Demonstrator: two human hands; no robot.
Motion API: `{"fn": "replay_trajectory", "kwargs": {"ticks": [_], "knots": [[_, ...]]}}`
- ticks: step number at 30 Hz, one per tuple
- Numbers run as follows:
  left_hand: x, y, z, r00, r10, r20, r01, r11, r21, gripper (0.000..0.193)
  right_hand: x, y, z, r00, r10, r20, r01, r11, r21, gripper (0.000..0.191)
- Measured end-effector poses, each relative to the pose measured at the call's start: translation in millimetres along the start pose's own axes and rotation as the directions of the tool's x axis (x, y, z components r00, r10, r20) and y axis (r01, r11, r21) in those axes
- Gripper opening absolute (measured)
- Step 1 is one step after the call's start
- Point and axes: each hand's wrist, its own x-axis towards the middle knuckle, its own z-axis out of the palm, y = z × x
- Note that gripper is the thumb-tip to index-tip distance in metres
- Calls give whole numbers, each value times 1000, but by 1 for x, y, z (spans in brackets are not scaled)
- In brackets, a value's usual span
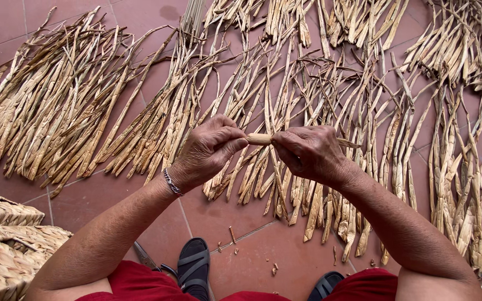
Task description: The person sits on a tiled floor surrounded by bundles of dried palm leaf strips. They pick up individual strips, peel away the brittle outer rib and discard the broken pieces on the floor, then lay the cleaned strips in rows with the others, repeating this one strip at a time.
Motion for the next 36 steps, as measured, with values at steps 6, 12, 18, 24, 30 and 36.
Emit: {"fn": "replay_trajectory", "kwargs": {"ticks": [6, 12, 18, 24, 30, 36], "knots": [[0, -1, -2, 886, -335, 319, 461, 700, -545, 22, 5, -3, -10, 1000, 16, 9, -16, 1000, -14, 10], [1, -4, 1, 875, -246, 417, 479, 562, -674, 56, 8, -6, -16, 998, 34, 53, -37, 997, 66, 8], [3, -3, 11, 896, -177, 407, 408, 688, -600, 56, 10, -8, -14, 999, -37, 38, 36, 998, 44, 8], [1, 5, 23, 933, -155, 325, 324, 757, -568, 49, 9, -13, -16, 998, -56, 7, 56, 998, 29, 11], [3, 20, 23, 951, -168, 259, 278, 832, -481, 37, 12, -17, -17, 999, -44, 13, 44, 999, 21, 14], [8, 34, 21, 970, -165, 178, 224, 892, -393, 27, 15, -22, -19, 1000, -28, 3, 28, 999, -21, 18]]}}
